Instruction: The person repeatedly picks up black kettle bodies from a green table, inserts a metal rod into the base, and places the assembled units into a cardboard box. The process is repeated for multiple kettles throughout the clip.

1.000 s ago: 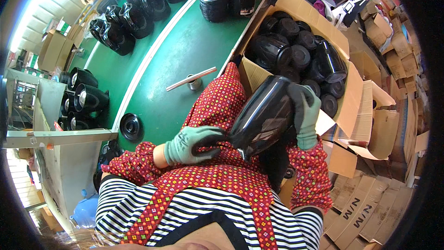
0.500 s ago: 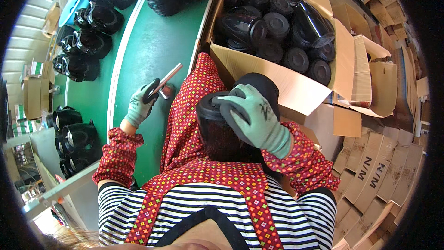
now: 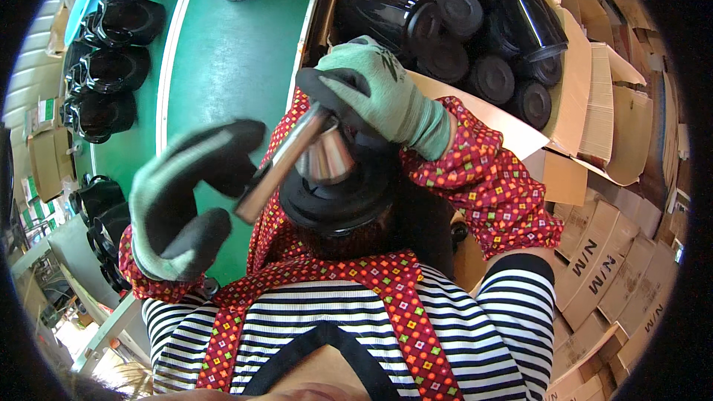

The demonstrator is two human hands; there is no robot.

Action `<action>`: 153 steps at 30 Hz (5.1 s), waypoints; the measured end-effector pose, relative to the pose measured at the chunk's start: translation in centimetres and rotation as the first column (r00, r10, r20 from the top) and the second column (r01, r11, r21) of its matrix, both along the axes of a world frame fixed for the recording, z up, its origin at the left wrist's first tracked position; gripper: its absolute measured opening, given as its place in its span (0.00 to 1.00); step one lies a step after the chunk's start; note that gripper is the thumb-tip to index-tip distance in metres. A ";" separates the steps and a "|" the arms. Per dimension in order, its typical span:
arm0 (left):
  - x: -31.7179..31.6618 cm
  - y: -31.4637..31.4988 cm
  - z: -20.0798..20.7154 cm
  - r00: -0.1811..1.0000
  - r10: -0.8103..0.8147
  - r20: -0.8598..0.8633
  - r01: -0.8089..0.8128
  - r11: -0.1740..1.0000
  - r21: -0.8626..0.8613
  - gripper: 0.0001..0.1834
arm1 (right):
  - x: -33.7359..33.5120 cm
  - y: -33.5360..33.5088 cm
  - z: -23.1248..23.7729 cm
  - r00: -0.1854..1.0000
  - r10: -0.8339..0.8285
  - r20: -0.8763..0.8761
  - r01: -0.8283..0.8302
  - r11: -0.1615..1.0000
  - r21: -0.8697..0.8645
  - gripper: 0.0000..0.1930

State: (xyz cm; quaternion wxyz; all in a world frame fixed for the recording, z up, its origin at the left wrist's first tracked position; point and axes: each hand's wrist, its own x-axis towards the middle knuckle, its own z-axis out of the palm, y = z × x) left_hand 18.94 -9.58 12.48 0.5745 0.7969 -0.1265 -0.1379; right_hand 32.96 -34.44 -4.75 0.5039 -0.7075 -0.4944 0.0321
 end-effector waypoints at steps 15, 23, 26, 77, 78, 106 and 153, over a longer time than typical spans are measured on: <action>3.2 -16.6 -5.2 0.938 -0.240 0.252 0.018 0.757 0.653 0.28 | 1.2 5.5 -1.6 0.490 0.784 -0.380 -0.731 0.608 0.312 0.10; 1.2 -11.3 -4.4 0.865 -0.268 0.424 0.187 0.957 0.224 0.26 | -3.9 4.4 -1.5 0.752 0.488 -0.443 -0.401 0.872 0.279 0.14; 0.0 -10.7 -4.6 0.817 -0.217 0.534 0.145 0.974 0.174 0.26 | -4.2 5.0 -1.4 0.751 0.487 -0.446 -0.392 0.872 0.293 0.15; 7.4 0.1 -13.7 0.882 -0.451 0.135 0.402 0.872 0.280 0.29 | -6.9 -0.4 12.8 0.982 -0.131 0.137 0.187 0.548 -0.816 0.35; 7.8 -0.3 -13.6 0.876 -0.466 0.128 0.425 0.869 0.255 0.28 | -7.0 -0.8 12.6 0.980 -0.168 0.106 0.184 0.562 -0.806 0.35; -14.8 3.5 -11.1 0.899 0.224 0.377 -0.303 0.939 0.165 0.60 | -7.8 5.6 10.6 0.224 0.034 -0.974 0.441 0.888 0.133 0.25; -27.1 34.2 -14.7 0.027 0.668 0.744 -0.754 -0.475 0.454 0.38 | -13.9 15.7 -0.8 0.885 0.097 -0.456 -0.113 0.994 -0.009 0.17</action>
